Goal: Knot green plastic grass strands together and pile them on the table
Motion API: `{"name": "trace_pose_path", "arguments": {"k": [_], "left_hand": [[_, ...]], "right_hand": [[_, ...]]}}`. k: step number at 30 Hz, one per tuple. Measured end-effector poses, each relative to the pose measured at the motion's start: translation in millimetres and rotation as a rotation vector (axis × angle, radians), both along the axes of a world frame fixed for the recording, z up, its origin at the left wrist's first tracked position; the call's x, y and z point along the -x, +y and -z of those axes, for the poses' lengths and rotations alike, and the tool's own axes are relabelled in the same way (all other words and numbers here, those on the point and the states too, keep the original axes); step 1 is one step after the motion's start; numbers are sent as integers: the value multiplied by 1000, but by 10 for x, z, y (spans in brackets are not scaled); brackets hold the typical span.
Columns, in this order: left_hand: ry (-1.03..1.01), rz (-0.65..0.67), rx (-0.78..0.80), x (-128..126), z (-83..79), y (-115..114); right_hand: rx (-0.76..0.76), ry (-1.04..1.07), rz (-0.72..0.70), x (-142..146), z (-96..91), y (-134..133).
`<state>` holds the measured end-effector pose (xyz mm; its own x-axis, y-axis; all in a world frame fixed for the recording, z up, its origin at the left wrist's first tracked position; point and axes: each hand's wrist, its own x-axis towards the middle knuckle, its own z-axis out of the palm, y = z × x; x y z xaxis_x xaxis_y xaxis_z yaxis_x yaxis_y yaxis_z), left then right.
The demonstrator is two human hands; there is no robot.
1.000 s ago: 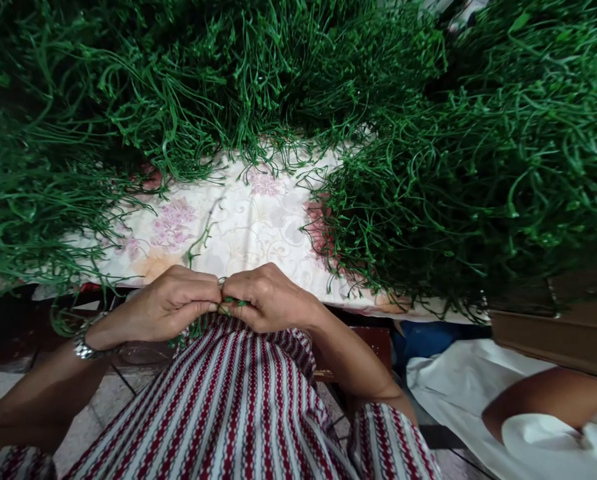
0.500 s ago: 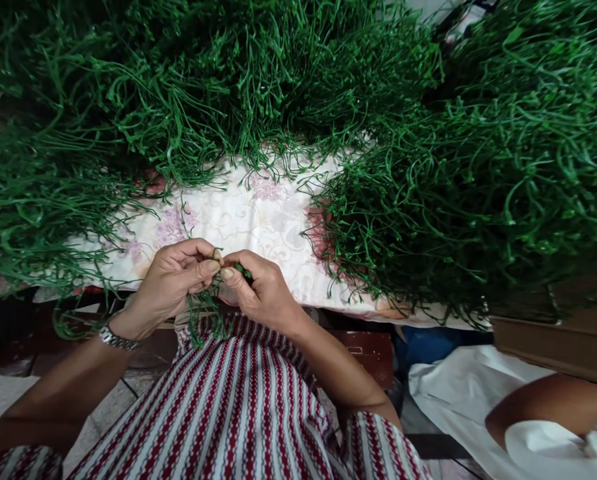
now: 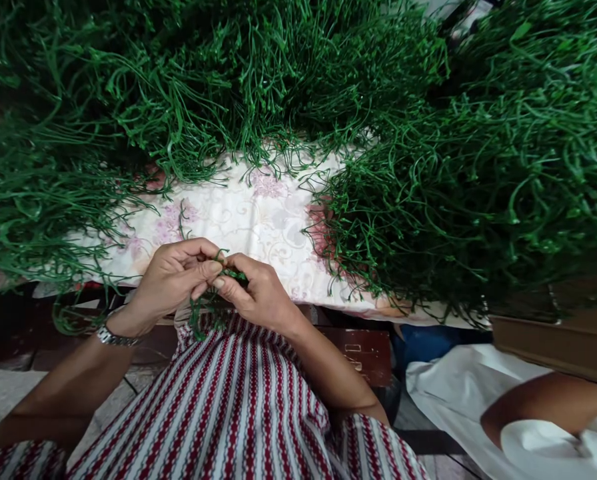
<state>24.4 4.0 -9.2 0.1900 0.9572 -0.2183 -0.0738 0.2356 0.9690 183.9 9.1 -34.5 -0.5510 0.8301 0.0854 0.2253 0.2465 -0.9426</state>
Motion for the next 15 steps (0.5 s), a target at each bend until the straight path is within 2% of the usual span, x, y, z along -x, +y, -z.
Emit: {"name": "trace_pose_path", "arguments": {"k": [4,7,11,15], "left_hand": [[-26,5,-3,0,41,2],[-80,-52,-39,-14,60,-1],[-212,-137,66,-77,23,-16],[-236,-166,130,-140,36,-12]], "right_hand": [[58,14,-28,-11,33,-13],[53,37,-32,-8,44,-26],[-29,120,-4,24,25,-24],[-173,167,68,110,2,-56]]}}
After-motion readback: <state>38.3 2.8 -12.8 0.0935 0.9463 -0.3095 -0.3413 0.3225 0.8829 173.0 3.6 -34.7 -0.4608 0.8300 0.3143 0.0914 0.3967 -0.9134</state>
